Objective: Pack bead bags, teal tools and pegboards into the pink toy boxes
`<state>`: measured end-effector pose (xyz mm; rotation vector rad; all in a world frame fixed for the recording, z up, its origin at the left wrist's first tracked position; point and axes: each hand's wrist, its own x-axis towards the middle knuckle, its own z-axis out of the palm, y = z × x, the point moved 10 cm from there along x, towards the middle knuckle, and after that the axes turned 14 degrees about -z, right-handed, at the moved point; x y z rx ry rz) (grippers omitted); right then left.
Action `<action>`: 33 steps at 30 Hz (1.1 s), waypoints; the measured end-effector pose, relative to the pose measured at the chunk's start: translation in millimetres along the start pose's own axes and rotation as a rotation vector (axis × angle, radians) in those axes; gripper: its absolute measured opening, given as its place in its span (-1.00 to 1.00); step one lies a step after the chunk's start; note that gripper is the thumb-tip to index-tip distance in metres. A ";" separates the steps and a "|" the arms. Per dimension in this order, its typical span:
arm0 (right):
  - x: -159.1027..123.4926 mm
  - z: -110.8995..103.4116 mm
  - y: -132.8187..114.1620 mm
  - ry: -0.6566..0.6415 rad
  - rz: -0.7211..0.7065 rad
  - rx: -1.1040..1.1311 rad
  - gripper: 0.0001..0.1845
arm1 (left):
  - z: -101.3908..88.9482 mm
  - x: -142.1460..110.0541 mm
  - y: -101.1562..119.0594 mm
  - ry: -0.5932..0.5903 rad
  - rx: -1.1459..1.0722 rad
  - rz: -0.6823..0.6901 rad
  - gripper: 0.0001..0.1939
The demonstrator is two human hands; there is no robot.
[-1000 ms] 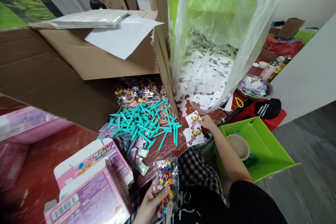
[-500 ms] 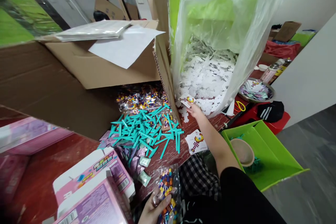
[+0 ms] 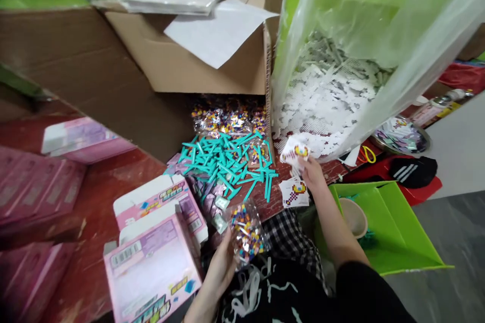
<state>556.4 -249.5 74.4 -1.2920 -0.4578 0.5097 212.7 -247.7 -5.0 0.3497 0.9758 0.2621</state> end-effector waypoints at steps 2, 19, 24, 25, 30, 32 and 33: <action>-71.6 12.6 19.1 -0.203 0.125 0.080 -0.49 | 19.6 0.5 3.5 -0.116 -0.013 0.041 -0.25; 49.9 160.7 50.3 -0.325 -0.258 -0.806 -0.74 | -1.9 -34.5 2.2 0.080 -0.048 0.083 -0.60; 23.7 160.4 25.9 -0.388 -0.367 -0.737 -0.87 | 2.2 -33.3 8.2 0.069 -0.108 0.105 -0.54; 5.6 159.3 13.8 -0.414 -0.428 -0.700 -0.86 | 3.7 -32.3 10.0 0.061 -0.117 0.112 -0.53; -162.8 168.3 -42.2 -1.008 -1.008 -0.475 -0.75 | 9.7 -33.8 24.5 0.021 -0.134 0.221 -0.49; -212.1 159.6 -46.7 -1.157 -1.101 -0.469 -0.68 | 9.4 -37.9 31.8 0.024 -0.136 0.306 -0.49; -226.3 156.0 -48.2 -1.191 -1.124 -0.479 -0.66 | 9.2 -40.2 35.2 0.029 -0.123 0.350 -0.50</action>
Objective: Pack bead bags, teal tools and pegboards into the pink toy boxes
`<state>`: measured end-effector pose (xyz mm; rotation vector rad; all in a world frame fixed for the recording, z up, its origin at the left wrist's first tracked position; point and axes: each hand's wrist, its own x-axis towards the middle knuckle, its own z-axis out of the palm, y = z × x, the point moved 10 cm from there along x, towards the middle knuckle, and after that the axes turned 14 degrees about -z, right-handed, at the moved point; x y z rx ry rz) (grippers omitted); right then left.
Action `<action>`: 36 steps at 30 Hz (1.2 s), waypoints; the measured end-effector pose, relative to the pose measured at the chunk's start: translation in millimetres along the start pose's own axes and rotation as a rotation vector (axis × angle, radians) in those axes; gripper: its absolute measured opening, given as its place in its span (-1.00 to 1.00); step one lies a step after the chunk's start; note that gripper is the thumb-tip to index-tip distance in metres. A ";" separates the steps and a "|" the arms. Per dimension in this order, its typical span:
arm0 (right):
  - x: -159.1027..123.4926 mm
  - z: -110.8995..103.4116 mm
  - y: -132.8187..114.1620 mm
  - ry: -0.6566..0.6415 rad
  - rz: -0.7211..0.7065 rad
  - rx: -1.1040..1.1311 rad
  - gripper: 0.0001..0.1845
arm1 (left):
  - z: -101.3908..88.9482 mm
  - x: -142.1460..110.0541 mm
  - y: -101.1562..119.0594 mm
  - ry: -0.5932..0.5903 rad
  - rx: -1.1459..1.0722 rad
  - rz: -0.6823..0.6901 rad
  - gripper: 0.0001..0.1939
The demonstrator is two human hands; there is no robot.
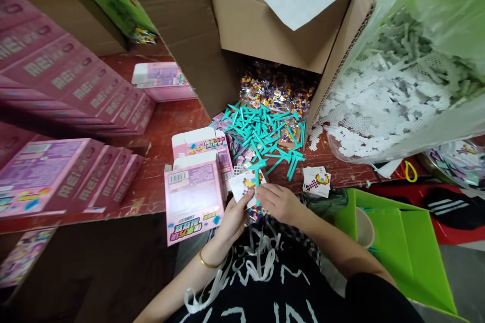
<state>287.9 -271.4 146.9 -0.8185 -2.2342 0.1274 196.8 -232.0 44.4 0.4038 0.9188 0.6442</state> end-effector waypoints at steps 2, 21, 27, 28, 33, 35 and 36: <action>-0.7 1.4 -13.9 -0.024 -0.018 -0.005 -0.61 | 0.6 -2.4 7.2 0.003 0.046 0.082 -0.50; 124.5 63.9 140.7 0.472 0.746 1.033 -0.35 | -109.0 -102.9 164.3 0.798 0.894 0.805 0.00; 169.9 153.7 186.7 0.267 0.933 1.174 -0.44 | -173.7 -72.3 145.6 0.849 0.925 0.583 -0.02; 168.3 170.3 181.3 0.150 0.954 1.202 -0.47 | -173.8 -70.2 143.4 0.840 0.917 0.585 -0.03; 155.2 179.8 140.8 -0.001 0.914 1.268 -0.40 | -155.3 -82.0 145.5 0.798 0.905 0.636 -0.05; 162.1 147.4 114.5 0.056 0.763 1.267 -0.42 | -144.2 -87.9 139.7 0.688 0.867 0.574 -0.19; 166.4 124.0 99.0 0.085 0.664 1.230 -0.44 | -137.3 -91.7 135.1 0.623 0.848 0.541 -0.29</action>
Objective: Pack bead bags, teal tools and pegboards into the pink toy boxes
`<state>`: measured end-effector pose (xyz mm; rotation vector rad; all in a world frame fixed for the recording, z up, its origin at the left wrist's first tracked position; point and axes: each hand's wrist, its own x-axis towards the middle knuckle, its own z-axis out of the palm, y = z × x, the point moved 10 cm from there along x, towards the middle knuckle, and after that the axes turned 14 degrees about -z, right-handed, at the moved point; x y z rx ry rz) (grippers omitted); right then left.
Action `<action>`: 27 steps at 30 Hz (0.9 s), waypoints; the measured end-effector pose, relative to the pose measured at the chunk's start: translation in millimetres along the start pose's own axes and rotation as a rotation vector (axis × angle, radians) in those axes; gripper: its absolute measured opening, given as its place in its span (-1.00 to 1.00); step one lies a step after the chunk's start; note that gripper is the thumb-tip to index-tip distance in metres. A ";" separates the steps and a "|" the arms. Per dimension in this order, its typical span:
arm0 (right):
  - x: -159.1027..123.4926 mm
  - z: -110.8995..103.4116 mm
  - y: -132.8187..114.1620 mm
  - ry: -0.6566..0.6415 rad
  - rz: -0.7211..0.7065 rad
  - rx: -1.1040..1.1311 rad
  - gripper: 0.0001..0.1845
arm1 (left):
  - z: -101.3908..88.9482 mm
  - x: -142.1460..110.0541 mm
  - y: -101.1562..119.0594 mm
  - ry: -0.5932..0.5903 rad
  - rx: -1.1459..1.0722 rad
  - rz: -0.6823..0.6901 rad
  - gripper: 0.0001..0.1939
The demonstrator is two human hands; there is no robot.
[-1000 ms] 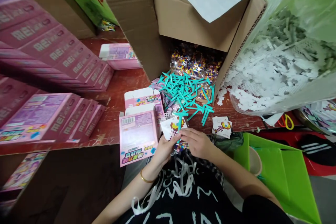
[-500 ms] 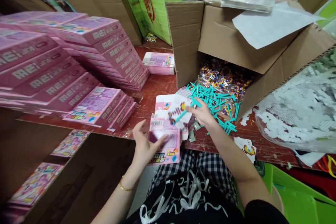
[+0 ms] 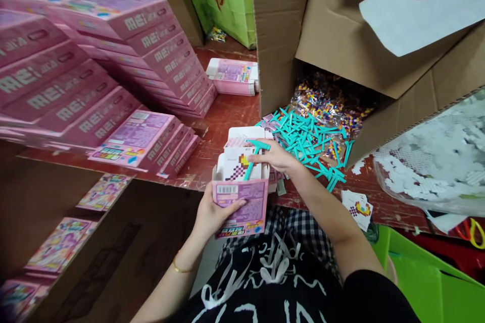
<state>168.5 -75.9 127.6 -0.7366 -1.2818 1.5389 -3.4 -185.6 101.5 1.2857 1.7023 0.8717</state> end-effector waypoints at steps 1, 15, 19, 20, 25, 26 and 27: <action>-13.5 6.2 -28.4 -0.022 -0.108 -0.062 -0.47 | 1.4 -8.9 5.5 -0.042 -0.025 0.005 -0.39; -164.0 58.0 -176.3 -0.186 -0.786 -1.273 -0.50 | -18.0 -84.3 111.3 0.071 -0.305 0.622 -0.52; -167.9 60.9 -173.7 -0.176 -0.864 -1.391 -0.51 | -3.8 -73.7 89.0 -0.003 -0.420 0.354 -0.42; -170.7 58.4 -173.9 -0.141 -0.904 -1.369 -0.59 | 2.6 -71.3 81.9 -0.052 -0.441 0.283 -0.43; -181.6 7.2 -143.6 0.297 -0.831 -1.012 -0.42 | 37.0 -61.8 39.8 -0.236 -0.511 -0.072 -0.53; -179.7 -4.1 -122.1 0.336 -0.706 -0.908 -0.37 | 40.4 -59.9 32.4 -0.225 -0.519 -0.113 -0.53; -177.9 -11.3 -97.0 0.338 -0.570 -0.809 -0.39 | 43.5 -58.0 26.6 -0.211 -0.514 -0.134 -0.51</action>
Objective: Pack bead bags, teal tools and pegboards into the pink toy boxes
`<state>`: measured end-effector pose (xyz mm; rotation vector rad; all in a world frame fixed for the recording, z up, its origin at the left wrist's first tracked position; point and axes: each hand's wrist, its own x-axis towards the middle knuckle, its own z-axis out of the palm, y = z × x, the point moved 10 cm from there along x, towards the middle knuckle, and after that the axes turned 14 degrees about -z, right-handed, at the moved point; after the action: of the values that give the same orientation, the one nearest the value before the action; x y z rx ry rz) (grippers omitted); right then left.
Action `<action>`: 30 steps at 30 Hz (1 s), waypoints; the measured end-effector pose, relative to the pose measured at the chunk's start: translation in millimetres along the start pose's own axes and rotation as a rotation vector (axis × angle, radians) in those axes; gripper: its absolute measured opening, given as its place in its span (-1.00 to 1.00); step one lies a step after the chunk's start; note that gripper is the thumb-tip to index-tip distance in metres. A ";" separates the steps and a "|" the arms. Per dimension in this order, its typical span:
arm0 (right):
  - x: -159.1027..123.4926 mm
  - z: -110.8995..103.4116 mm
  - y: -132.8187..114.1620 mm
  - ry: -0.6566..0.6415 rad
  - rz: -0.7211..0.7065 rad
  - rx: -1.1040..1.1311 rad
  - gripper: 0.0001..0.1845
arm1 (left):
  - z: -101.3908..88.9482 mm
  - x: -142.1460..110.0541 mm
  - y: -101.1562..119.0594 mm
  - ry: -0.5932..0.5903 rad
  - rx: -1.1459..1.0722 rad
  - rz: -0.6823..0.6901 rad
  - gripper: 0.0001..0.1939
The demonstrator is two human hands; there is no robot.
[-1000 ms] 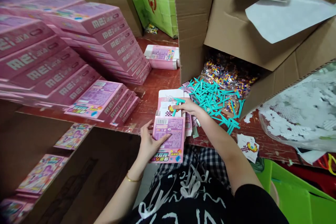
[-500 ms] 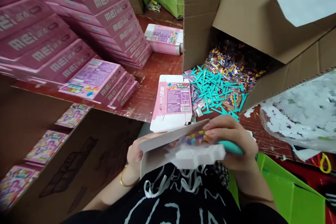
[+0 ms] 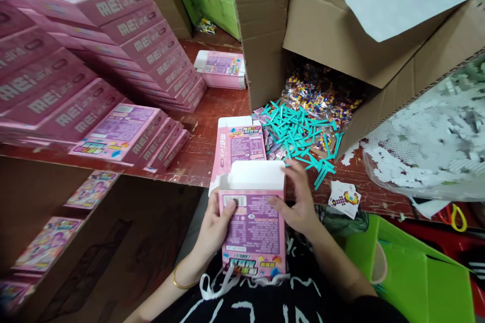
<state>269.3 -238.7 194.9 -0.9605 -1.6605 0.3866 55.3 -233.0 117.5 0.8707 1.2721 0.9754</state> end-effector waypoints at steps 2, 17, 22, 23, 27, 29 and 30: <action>-28.7 21.9 28.3 -0.063 0.210 0.139 -0.57 | 4.2 6.1 -10.8 -0.010 0.054 -0.013 -0.44; -81.8 37.6 86.9 0.133 0.653 0.392 -0.59 | 14.5 20.0 -8.3 0.089 0.236 0.285 -0.33; -61.4 37.6 80.6 -0.027 0.554 0.255 -0.65 | 27.2 38.6 -12.7 -0.098 0.300 0.067 -0.73; -60.6 39.9 77.3 -0.071 0.514 0.219 -0.61 | 30.8 39.7 -19.7 -0.149 0.312 0.001 -0.68; -62.4 32.4 62.8 0.044 0.352 0.143 -0.71 | 17.1 36.3 -26.9 -0.042 0.146 -0.007 -0.62; -60.2 29.8 52.6 0.099 0.288 0.175 -0.61 | 9.0 29.4 -19.7 0.021 0.045 0.091 -0.47; -56.6 31.9 46.7 0.078 0.259 0.207 -0.67 | 9.4 26.4 -16.6 0.010 0.033 0.118 -0.44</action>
<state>260.7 -245.7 115.7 -1.0232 -1.3978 0.6732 67.3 -214.2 93.7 0.9759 1.2597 1.0553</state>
